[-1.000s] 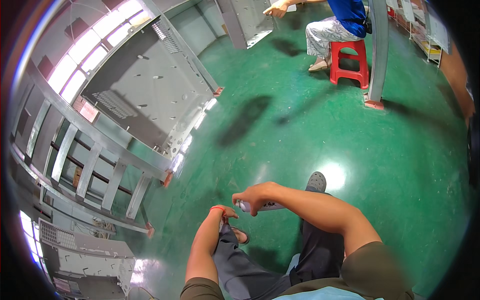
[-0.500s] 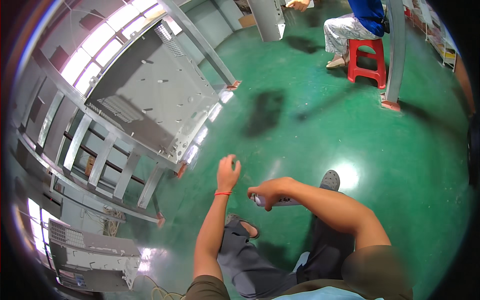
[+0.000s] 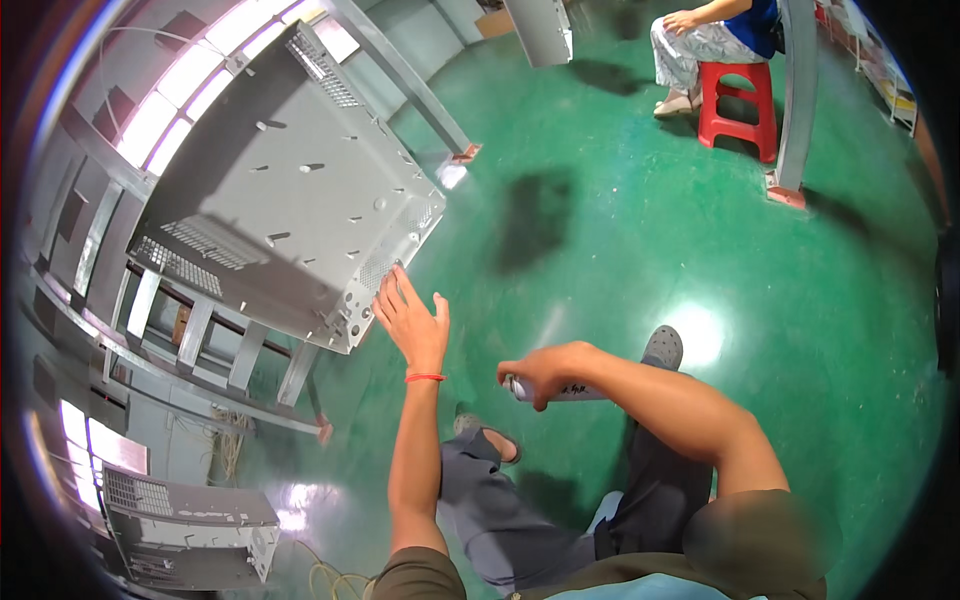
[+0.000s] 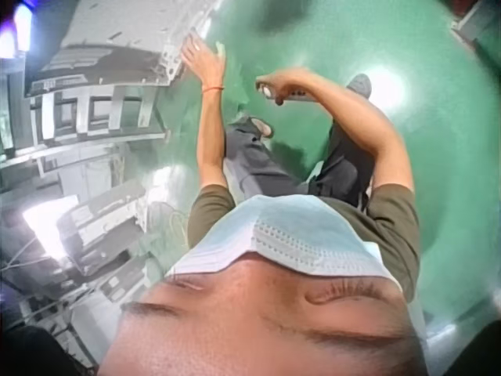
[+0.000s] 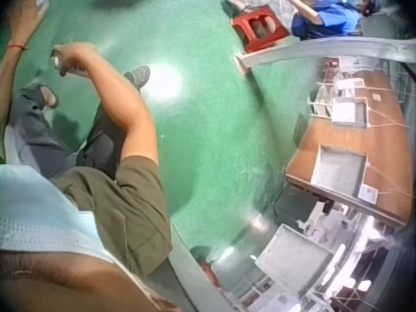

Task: Spray painting metal cabinets using a spray can.

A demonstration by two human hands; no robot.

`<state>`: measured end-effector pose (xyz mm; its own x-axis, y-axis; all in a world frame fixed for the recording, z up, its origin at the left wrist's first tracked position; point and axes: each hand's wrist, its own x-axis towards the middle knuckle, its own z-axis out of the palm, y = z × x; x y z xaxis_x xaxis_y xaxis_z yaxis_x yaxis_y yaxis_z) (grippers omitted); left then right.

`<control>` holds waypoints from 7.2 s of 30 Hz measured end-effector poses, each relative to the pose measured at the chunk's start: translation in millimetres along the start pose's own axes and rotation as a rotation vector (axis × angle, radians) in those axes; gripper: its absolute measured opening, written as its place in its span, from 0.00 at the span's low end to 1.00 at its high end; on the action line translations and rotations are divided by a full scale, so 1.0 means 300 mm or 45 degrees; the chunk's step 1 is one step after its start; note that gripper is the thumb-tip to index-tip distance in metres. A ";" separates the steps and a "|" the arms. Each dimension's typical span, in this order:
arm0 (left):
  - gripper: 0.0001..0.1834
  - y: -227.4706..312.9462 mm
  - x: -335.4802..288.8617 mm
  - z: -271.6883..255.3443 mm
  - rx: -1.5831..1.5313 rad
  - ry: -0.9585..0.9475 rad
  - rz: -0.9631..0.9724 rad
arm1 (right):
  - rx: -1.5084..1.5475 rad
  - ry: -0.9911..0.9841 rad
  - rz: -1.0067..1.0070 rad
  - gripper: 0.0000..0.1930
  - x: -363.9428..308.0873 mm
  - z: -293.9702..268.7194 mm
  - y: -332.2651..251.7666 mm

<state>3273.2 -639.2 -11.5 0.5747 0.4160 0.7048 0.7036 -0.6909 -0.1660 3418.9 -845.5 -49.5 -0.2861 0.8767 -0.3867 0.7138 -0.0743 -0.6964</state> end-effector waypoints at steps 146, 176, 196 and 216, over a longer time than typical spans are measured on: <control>0.21 -0.419 -0.213 -0.008 -0.022 0.674 -0.610 | 0.260 1.126 -1.538 0.36 0.323 -0.476 -0.305; 0.27 -0.306 -0.072 1.172 -1.324 -1.789 -0.209 | 1.728 0.800 -0.489 0.47 0.183 -0.700 0.399; 0.26 -0.009 0.128 0.938 -0.887 -2.111 -0.532 | 2.115 1.151 -0.479 0.49 0.145 -0.808 0.474; 0.22 0.158 0.299 1.023 -1.070 -2.032 -0.402 | 0.391 1.418 -0.499 0.44 0.076 -0.935 0.698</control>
<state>3486.2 -453.2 -167.7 0.6345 0.3274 -0.7001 0.7694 -0.3537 0.5319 3741.2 -707.9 -34.6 0.3636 0.7818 0.5065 0.4783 0.3099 -0.8217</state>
